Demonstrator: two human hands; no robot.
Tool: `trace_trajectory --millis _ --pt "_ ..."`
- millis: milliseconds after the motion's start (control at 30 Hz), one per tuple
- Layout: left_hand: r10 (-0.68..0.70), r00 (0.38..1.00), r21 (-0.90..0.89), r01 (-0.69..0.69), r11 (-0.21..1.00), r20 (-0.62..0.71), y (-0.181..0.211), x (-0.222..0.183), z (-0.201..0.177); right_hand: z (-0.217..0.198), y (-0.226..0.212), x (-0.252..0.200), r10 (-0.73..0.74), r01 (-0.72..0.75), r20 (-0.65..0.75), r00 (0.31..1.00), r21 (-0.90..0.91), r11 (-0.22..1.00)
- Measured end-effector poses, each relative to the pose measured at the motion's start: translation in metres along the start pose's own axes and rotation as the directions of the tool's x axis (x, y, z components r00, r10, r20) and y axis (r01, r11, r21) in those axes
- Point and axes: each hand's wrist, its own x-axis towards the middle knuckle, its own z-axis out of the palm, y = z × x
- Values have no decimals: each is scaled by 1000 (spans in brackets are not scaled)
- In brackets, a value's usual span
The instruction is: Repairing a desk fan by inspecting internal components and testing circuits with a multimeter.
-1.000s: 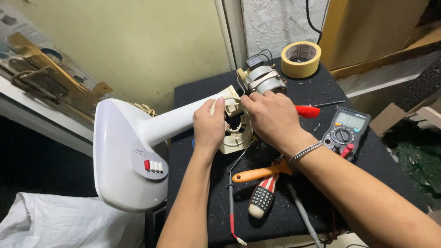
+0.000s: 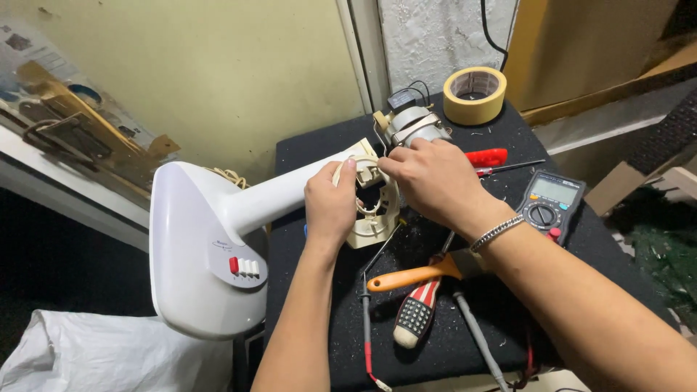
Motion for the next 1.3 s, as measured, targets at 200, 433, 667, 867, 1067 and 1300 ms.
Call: trace_trajectory --millis 200,433,667,867,1067,1300 --pt "-9 1000 -6 9 1000 1 -4 -1 0 9 -2 -4 27 -33 -57 998 -93 995" --pt "-23 999 13 23 1000 27 -1 0 -1 6 0 0 -23 20 -54 998 -47 999" --pt "-23 999 -1 23 1000 32 -2 0 -3 2 -1 2 -82 79 -52 995 -53 995" --pt "-10 999 25 9 1000 41 -1 0 -4 2 -7 3 -12 1 -104 995 -102 995" --pt "-24 999 32 23 999 34 0 -1 -4 -1 -1 4 -111 107 -63 992 -62 992" --pt "-34 998 38 32 999 47 0 1 -5 -1 -6 5 -38 29 -110 993 -83 996"
